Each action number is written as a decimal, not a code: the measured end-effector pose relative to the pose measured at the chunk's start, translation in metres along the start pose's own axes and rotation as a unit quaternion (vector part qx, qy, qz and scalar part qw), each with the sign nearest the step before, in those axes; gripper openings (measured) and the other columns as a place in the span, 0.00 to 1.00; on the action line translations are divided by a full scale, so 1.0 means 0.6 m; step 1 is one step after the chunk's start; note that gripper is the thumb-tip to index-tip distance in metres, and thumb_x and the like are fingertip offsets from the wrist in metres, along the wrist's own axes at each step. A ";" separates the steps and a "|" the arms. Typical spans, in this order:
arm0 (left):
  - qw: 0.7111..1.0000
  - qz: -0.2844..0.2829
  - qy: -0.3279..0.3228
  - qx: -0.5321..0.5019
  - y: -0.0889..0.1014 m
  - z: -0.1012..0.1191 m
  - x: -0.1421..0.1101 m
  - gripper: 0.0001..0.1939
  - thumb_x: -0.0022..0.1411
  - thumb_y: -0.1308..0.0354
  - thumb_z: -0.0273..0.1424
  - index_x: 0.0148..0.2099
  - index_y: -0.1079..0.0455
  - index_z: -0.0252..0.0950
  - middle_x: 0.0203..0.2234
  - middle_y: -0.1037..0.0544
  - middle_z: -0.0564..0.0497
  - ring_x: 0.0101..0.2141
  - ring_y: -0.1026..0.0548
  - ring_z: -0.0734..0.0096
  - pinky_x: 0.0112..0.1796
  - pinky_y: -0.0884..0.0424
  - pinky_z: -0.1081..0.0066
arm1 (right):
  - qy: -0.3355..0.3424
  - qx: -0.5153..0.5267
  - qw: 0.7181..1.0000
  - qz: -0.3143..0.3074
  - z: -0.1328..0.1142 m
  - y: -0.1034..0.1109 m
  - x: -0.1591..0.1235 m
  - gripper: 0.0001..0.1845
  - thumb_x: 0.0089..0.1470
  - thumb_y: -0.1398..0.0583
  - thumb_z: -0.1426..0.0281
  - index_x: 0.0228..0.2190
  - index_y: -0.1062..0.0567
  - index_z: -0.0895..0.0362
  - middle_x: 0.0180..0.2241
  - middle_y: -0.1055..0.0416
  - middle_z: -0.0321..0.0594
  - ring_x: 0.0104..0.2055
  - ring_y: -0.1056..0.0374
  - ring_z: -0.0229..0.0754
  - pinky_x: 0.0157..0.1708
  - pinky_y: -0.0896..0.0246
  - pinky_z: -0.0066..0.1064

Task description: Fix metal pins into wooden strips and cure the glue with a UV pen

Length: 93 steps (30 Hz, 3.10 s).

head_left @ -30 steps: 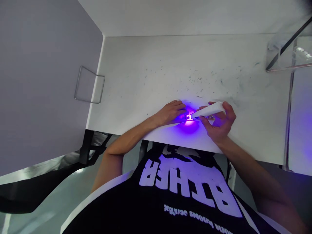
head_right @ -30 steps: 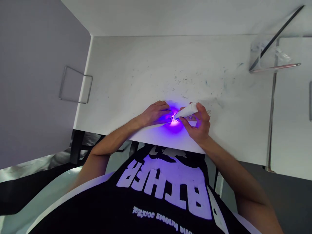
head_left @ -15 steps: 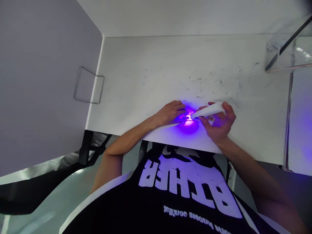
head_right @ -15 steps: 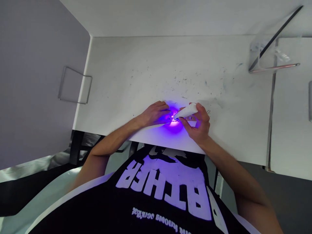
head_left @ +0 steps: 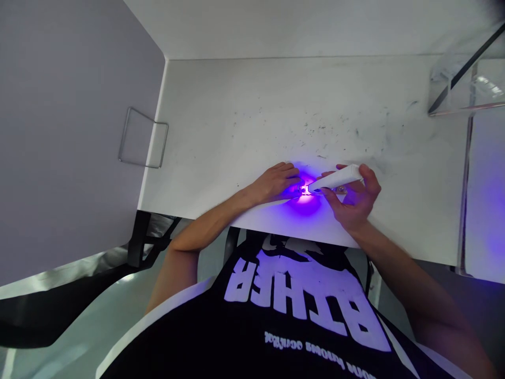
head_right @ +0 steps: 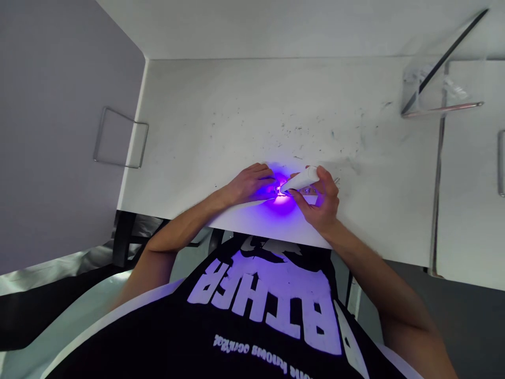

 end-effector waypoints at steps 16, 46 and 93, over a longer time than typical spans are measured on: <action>0.999 0.030 -0.013 0.007 0.002 0.002 -0.002 0.18 0.75 0.46 0.42 0.51 0.23 0.35 0.41 0.19 0.47 0.42 0.26 0.66 0.42 0.32 0.67 | -0.005 0.017 1.000 0.002 0.001 -0.001 -0.001 0.49 0.53 0.30 0.69 0.67 0.48 0.42 0.56 0.28 0.41 0.49 0.22 0.39 0.49 0.19 0.37; 0.999 0.034 -0.012 -0.004 0.002 0.001 -0.002 0.17 0.75 0.46 0.42 0.51 0.23 0.35 0.41 0.19 0.47 0.41 0.28 0.67 0.41 0.33 0.67 | -0.001 0.001 1.000 0.000 0.002 0.000 -0.001 0.50 0.52 0.30 0.70 0.67 0.48 0.43 0.55 0.27 0.42 0.50 0.22 0.41 0.48 0.18 0.41; 0.999 0.035 -0.015 -0.003 0.002 0.001 -0.002 0.18 0.75 0.46 0.43 0.51 0.23 0.35 0.41 0.18 0.47 0.41 0.27 0.66 0.41 0.32 0.68 | 0.012 -0.008 1.000 -0.007 -0.005 0.000 0.001 0.50 0.53 0.31 0.71 0.68 0.50 0.44 0.53 0.26 0.42 0.51 0.23 0.41 0.50 0.18 0.40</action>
Point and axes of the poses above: each hand's wrist, its own x-axis towards the middle knuckle, its own y-axis out of the back of the hand, z = x × y, the point moved 5 cm from there along x, towards the middle knuckle
